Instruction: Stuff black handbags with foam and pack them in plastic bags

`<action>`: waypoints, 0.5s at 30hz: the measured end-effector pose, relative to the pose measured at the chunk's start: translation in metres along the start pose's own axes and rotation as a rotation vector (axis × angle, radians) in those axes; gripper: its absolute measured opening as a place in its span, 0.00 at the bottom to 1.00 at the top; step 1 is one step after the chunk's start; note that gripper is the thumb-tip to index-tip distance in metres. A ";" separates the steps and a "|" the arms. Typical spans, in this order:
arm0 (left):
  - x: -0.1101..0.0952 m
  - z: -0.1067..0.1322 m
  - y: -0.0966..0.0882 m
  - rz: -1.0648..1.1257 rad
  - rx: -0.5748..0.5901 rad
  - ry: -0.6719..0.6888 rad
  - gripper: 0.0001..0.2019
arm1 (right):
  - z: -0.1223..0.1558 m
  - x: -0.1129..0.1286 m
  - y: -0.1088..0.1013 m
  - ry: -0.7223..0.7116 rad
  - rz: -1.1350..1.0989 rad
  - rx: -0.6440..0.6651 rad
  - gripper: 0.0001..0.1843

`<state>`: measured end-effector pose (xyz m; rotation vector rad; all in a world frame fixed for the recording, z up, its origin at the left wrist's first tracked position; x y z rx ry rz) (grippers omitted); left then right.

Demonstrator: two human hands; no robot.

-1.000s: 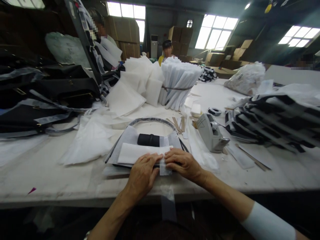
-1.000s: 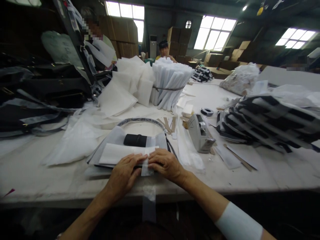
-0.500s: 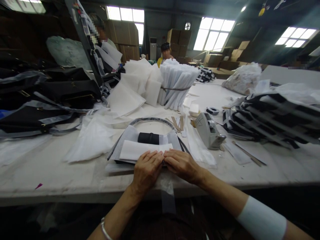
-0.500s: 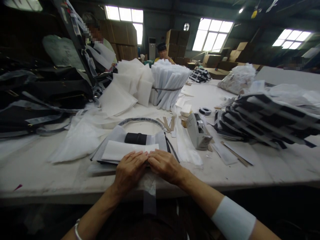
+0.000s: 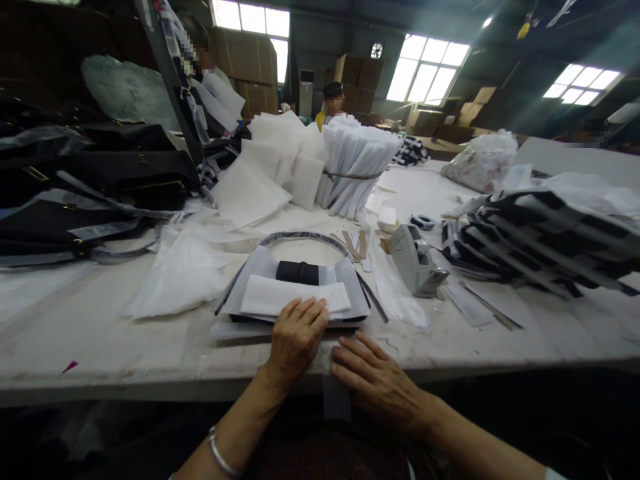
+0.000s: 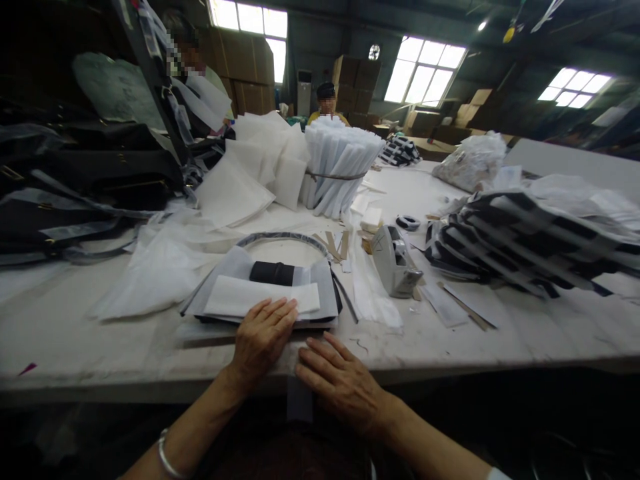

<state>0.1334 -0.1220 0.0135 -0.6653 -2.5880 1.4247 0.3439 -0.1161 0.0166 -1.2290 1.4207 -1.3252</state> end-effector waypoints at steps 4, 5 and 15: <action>0.000 0.000 0.001 -0.008 0.000 0.004 0.11 | -0.020 0.006 0.009 0.042 -0.154 -0.248 0.14; 0.000 0.000 0.001 -0.010 -0.003 0.003 0.11 | -0.024 0.005 0.009 0.046 -0.208 -0.304 0.14; -0.004 0.001 0.002 -0.004 -0.021 -0.017 0.11 | -0.024 0.006 -0.004 0.146 -0.525 -0.355 0.17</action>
Point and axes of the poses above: each hand's wrist, its own z-axis away from the middle knuckle, its own y-axis out of the palm, x = y × z, the point moved 2 cm from there along -z, towards the middle knuckle, and after that the axes turned 12 degrees about x, right-handed, at the moved point
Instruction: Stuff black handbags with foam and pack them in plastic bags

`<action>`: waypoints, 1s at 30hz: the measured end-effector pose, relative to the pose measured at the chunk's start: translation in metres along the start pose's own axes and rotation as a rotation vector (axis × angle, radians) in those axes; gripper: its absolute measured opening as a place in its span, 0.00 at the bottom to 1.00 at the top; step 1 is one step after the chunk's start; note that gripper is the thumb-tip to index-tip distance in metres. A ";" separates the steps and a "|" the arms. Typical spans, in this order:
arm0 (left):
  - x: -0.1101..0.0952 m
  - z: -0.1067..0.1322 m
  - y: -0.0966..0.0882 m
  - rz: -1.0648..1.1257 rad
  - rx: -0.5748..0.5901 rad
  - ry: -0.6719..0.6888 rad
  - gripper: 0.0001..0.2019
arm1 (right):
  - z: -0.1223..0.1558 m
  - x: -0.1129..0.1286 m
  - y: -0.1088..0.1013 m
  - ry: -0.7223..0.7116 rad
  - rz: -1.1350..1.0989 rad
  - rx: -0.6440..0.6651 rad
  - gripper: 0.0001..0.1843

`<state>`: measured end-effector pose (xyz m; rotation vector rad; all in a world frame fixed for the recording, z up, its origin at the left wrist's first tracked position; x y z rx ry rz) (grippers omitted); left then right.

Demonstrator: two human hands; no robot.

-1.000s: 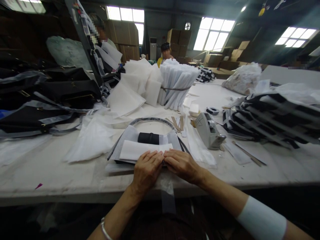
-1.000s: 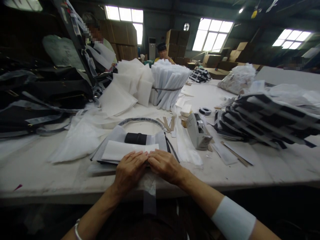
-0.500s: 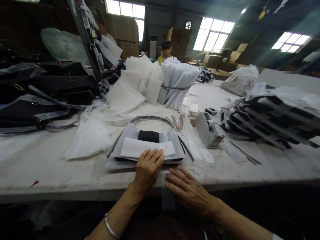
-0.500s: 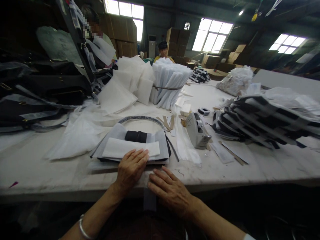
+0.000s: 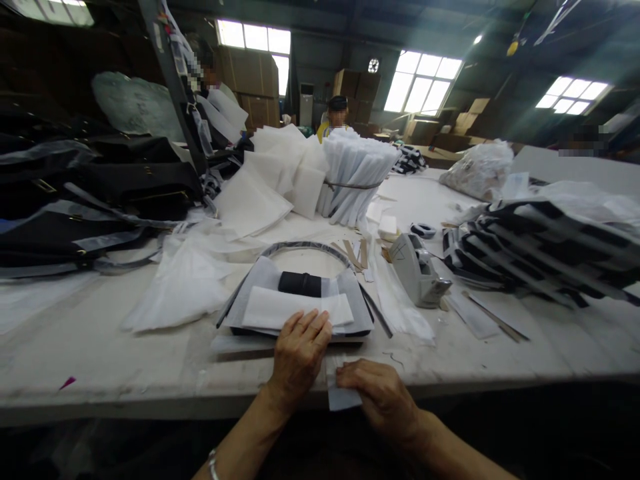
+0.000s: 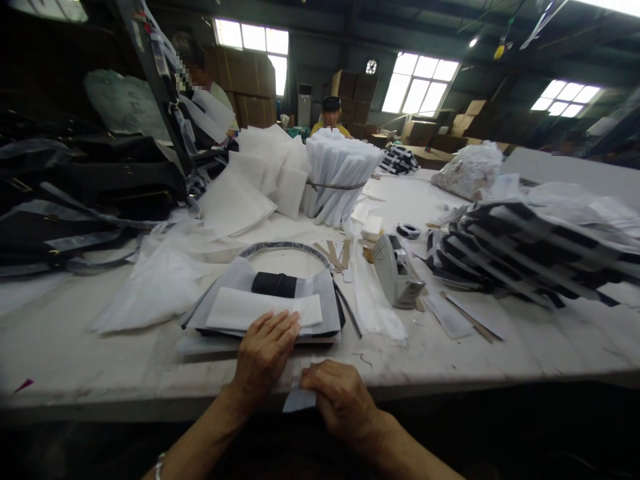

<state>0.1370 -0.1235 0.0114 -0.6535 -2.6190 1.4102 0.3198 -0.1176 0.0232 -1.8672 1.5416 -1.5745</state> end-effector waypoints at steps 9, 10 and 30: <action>-0.001 0.004 -0.002 0.031 -0.044 0.004 0.14 | -0.053 -0.001 -0.036 -0.022 0.337 0.027 0.11; -0.002 0.003 -0.004 0.045 -0.048 0.000 0.15 | -0.059 -0.007 -0.040 0.004 0.357 0.025 0.10; -0.009 -0.013 -0.007 0.173 -0.079 -0.226 0.07 | -0.089 -0.041 -0.053 0.167 0.016 0.102 0.06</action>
Point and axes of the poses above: each hand's wrist, its own z-axis away from the middle knuckle, its own y-axis out of the palm, x = y × z, the point moved 2 cm from there along -z, towards the middle knuckle, and after that the axes turned 12 degrees about x, right-handed, at the moved point
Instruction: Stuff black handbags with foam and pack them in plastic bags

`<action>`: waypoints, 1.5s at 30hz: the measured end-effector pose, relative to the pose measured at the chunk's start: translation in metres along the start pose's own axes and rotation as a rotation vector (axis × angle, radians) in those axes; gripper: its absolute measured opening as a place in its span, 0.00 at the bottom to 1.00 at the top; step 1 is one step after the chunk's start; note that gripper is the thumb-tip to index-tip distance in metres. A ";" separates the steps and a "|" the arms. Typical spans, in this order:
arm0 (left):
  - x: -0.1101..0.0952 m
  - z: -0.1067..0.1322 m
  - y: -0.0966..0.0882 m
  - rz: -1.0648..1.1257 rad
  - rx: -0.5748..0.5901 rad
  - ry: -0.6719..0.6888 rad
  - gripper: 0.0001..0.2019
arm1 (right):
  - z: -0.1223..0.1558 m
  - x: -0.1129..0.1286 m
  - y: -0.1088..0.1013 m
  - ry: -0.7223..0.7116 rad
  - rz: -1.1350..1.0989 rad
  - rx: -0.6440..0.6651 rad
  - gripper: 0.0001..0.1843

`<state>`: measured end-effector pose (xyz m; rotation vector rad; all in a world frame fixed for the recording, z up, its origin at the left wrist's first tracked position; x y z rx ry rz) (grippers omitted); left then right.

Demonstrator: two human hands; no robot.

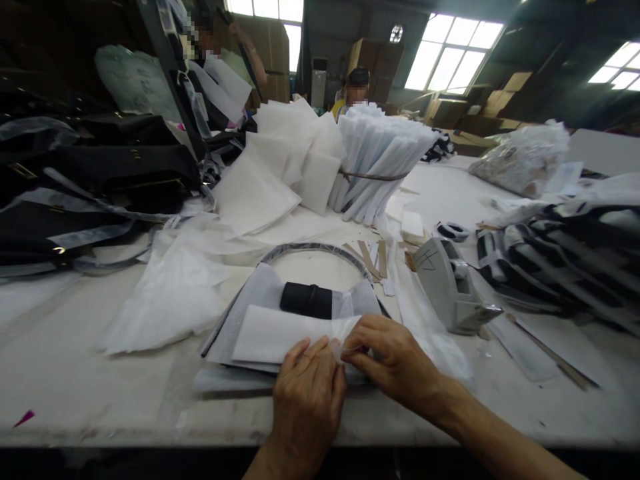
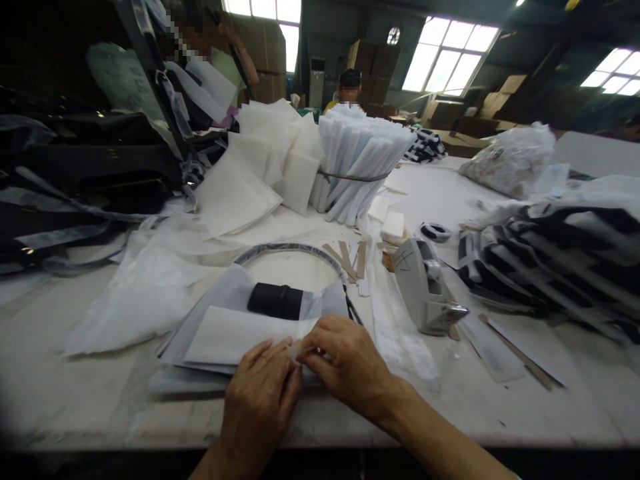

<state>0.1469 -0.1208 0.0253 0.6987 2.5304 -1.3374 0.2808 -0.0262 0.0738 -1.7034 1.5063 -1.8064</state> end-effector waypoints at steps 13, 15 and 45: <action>0.003 0.000 0.000 -0.040 0.033 -0.011 0.08 | -0.006 -0.031 0.017 0.340 -0.129 0.020 0.08; 0.003 0.000 -0.002 -0.069 0.042 0.024 0.10 | -0.006 -0.033 0.017 0.370 -0.143 0.000 0.08; 0.016 0.005 0.000 -0.204 0.079 0.259 0.14 | 0.110 -0.090 -0.132 0.895 -0.008 -0.703 0.19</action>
Point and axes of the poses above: each hand's wrist, its own z-axis away from the middle knuckle, its own y-axis out of the palm, x = y × z, the point moved 2 cm from there along -z, towards the middle knuckle, and after that the axes turned 12 degrees about x, right-handed, at the moved point
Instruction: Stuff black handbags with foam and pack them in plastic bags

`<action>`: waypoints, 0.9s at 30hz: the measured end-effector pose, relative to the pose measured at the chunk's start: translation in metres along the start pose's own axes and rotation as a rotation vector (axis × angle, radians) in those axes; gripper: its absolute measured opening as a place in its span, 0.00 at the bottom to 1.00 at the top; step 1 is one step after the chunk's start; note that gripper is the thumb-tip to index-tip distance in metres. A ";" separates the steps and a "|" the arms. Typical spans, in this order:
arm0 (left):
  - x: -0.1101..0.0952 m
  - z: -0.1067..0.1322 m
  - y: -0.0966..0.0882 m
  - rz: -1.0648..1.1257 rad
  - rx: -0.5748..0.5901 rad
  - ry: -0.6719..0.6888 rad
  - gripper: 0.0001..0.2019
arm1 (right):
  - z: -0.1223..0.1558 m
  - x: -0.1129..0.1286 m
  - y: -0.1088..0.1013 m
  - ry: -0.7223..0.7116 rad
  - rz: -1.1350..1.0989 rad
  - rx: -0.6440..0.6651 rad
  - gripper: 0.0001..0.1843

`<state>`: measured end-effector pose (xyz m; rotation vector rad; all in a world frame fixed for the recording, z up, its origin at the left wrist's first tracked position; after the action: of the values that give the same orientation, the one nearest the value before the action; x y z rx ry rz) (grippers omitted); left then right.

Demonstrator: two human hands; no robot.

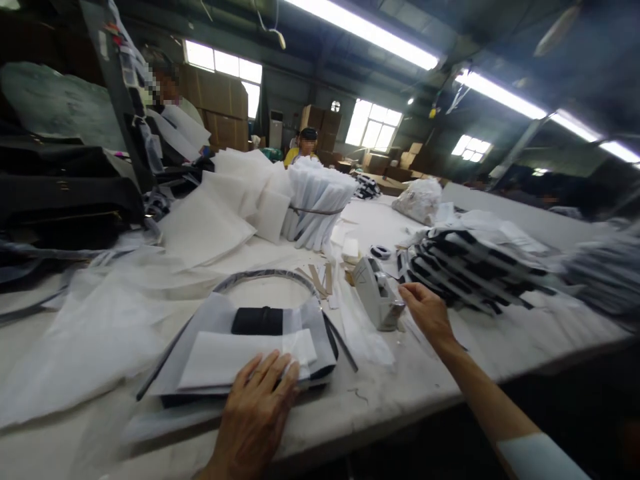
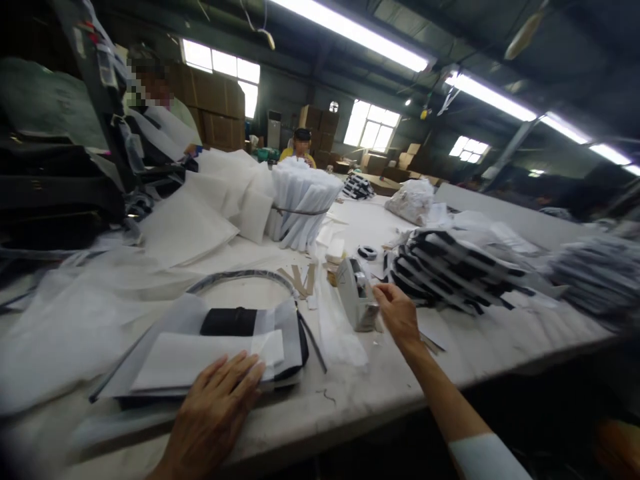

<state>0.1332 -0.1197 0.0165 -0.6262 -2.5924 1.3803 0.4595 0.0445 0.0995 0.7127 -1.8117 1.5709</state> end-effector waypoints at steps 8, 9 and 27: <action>0.014 0.003 0.010 -0.173 -0.044 0.159 0.15 | -0.037 -0.035 0.004 0.207 -0.117 0.205 0.17; 0.015 0.003 0.010 -0.175 -0.055 0.153 0.15 | -0.039 -0.033 0.008 0.206 -0.143 0.220 0.17; 0.018 0.005 0.012 -0.177 -0.023 0.193 0.16 | 0.013 -0.047 0.012 0.067 -0.196 0.072 0.17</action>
<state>0.1190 -0.1102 0.0020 -0.4927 -2.4479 1.1761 0.4803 0.0329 0.0549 0.8341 -1.5924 1.5172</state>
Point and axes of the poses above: each hand's wrist, its own z-axis away from the middle knuckle, its own y-axis out of the palm, x = y × z, the point moved 2 cm from there along -z, towards the middle knuckle, and after that the axes turned 12 degrees about x, right-handed, at the moved point
